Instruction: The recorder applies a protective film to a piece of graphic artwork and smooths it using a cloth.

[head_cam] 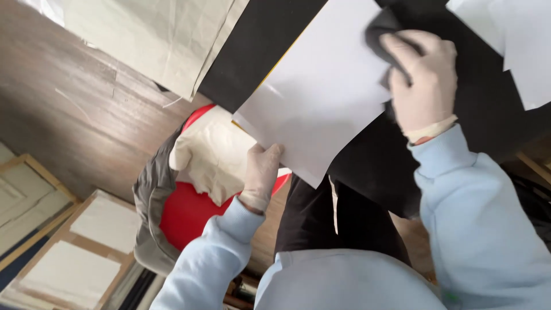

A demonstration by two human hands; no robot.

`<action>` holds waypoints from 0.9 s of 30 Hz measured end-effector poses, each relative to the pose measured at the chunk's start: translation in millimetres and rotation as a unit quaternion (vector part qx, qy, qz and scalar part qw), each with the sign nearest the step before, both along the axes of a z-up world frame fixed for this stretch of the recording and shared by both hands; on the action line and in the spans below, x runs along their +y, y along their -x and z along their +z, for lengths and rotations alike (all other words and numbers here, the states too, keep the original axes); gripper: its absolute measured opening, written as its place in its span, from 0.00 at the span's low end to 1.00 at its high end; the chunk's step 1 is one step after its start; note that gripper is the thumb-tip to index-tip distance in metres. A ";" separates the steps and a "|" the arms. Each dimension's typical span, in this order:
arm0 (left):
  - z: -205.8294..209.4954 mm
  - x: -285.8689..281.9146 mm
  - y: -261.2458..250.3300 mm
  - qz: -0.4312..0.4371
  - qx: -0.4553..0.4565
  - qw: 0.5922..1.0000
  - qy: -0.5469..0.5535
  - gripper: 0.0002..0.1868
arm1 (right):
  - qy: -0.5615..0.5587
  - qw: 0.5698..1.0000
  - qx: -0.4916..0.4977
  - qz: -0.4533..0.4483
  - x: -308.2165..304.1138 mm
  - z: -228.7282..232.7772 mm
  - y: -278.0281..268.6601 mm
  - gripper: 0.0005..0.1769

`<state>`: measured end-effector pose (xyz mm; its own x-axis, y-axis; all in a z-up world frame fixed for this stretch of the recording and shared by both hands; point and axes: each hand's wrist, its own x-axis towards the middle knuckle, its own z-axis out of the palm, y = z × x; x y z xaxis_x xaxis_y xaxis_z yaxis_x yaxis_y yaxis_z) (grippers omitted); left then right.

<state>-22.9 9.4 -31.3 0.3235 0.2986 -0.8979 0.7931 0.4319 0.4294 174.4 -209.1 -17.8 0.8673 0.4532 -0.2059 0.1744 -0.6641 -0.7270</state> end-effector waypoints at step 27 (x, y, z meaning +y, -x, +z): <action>0.7 -5.5 -5.2 0.020 -0.017 1.000 -0.007 0.18 | -0.018 0.999 -0.021 0.032 -20.2 9.3 37.5 0.26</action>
<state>-17.7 3.9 -30.6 0.3416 0.3251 -0.8818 0.7600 0.4565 0.4627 136.9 -229.4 -8.5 0.8436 0.5146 -0.1534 0.2463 -0.6247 -0.7410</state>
